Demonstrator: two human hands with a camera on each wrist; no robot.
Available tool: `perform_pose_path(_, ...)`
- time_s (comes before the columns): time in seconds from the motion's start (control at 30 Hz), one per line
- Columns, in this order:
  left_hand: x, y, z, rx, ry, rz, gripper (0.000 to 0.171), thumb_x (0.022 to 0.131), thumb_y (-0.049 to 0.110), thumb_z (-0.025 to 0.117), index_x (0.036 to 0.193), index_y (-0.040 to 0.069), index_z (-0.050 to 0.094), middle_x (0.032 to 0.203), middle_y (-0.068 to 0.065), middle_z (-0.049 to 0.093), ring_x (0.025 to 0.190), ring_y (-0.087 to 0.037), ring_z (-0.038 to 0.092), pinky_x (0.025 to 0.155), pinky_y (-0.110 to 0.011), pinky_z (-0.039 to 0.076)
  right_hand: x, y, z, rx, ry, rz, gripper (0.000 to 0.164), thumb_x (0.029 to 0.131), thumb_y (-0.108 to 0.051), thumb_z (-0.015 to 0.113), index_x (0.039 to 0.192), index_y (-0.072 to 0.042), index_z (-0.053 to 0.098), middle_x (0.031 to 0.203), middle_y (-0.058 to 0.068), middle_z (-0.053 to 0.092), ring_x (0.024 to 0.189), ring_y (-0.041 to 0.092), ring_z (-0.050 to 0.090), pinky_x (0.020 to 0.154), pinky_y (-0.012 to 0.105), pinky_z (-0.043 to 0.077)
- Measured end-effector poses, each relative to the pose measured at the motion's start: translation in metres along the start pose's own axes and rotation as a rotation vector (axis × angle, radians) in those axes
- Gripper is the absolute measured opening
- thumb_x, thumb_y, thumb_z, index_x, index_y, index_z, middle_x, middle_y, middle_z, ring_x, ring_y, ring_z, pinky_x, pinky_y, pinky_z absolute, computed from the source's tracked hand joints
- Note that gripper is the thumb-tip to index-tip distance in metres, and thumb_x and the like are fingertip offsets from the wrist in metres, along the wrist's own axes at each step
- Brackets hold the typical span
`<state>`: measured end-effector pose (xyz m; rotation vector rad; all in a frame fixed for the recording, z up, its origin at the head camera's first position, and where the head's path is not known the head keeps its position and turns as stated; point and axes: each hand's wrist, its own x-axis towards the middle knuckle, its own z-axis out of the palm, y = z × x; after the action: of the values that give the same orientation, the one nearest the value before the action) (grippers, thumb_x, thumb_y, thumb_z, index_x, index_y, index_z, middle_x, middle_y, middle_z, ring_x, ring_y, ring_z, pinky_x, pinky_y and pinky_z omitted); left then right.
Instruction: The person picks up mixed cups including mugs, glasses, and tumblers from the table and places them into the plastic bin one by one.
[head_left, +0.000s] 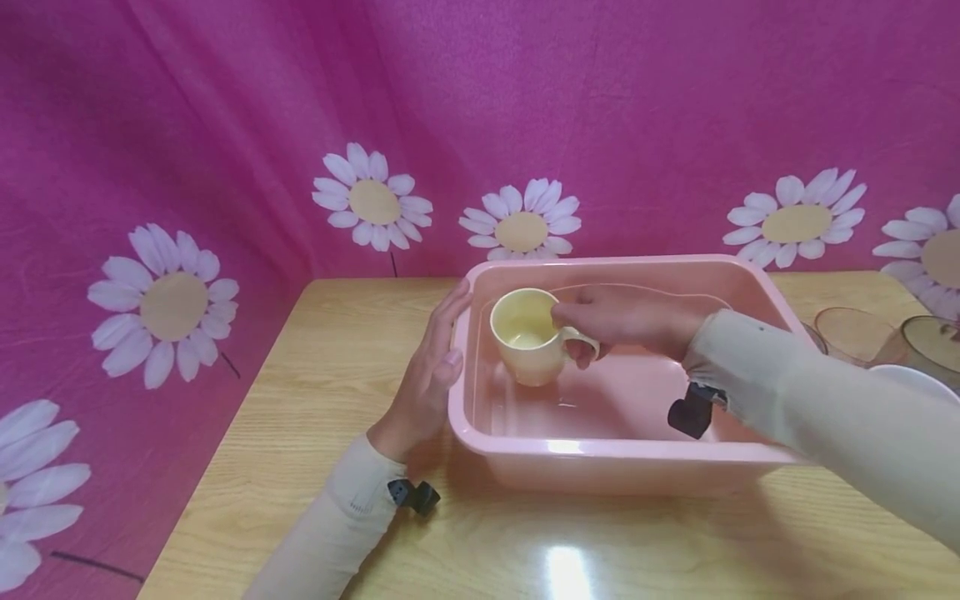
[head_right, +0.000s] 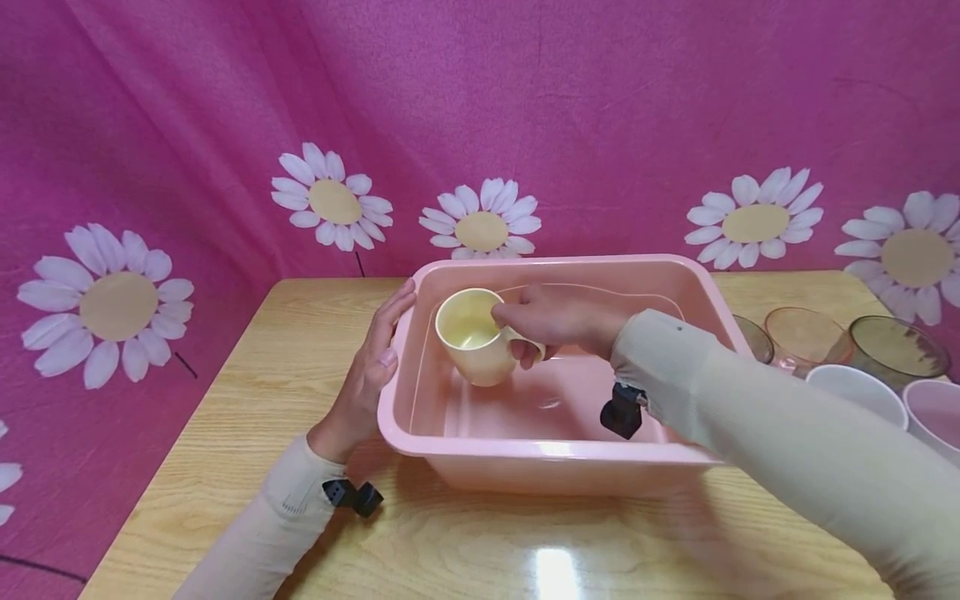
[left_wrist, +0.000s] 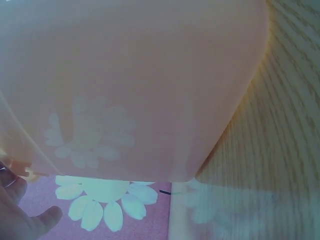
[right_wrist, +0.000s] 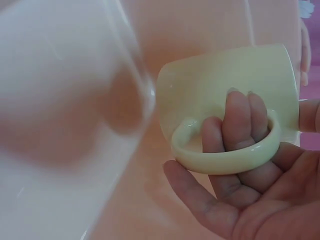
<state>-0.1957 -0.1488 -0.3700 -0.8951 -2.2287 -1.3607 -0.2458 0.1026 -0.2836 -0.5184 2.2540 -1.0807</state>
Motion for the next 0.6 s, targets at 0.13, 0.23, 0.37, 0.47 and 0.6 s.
perform_pose_path(0.13,-0.0008,-0.0003,-0.0005,-0.001,-0.003,-0.008,0.063,0.094,0.038,0.028,0.150,0.010,0.025,0.159,0.000,0.019,0.145,-0.017,0.019,0.110,-0.052,0.031,0.0009,0.0038,0.0025,0.004,-0.028,-0.027,0.026,0.096,-0.023,0.038,0.093,-0.003,0.054,0.066,0.011,0.054,0.063,0.024,0.054,0.070,0.037,0.049)
perform_pose_path(0.23,-0.0008,-0.0024,-0.0012,0.007,0.010,0.019,0.063,0.094,0.039,0.026,0.149,0.008,0.026,0.158,-0.003,0.021,0.145,-0.020,0.021,0.112,-0.051,0.027,0.0041,0.0053,0.0044,0.014,-0.028,-0.035,0.025,0.096,-0.022,0.038,0.093,-0.003,0.055,0.066,0.010,0.056,0.063,0.022,0.057,0.067,0.035,0.050)
perform_pose_path(0.37,-0.0009,-0.0040,-0.0013,0.010,0.024,0.054,0.065,0.095,0.042,0.024,0.149,0.006,0.027,0.158,-0.007,0.023,0.144,-0.022,0.021,0.115,-0.051,0.021,0.0046,0.0058,0.0051,-0.021,-0.012,-0.004,0.027,0.097,-0.026,0.040,0.095,-0.005,0.056,0.071,0.011,0.061,0.069,0.024,0.061,0.072,0.037,0.053)
perform_pose_path(0.47,-0.0007,-0.0039,-0.0010,0.000,0.018,0.050,0.066,0.096,0.045,0.023,0.149,0.006,0.027,0.158,-0.006,0.022,0.145,-0.022,0.021,0.115,-0.051,0.021,0.0030,0.0059,0.0049,-0.061,-0.009,0.020,0.027,0.097,-0.029,0.040,0.098,-0.006,0.055,0.076,0.013,0.062,0.073,0.027,0.062,0.078,0.040,0.053)
perform_pose_path(0.6,-0.0006,-0.0041,-0.0011,-0.003,0.011,0.036,0.065,0.096,0.043,0.024,0.150,0.008,0.026,0.159,-0.004,0.021,0.145,-0.020,0.019,0.114,-0.052,0.023,0.0034,0.0075,0.0052,-0.057,-0.017,0.015,0.026,0.097,-0.028,0.043,0.101,-0.006,0.055,0.077,0.015,0.062,0.075,0.029,0.063,0.079,0.041,0.053)
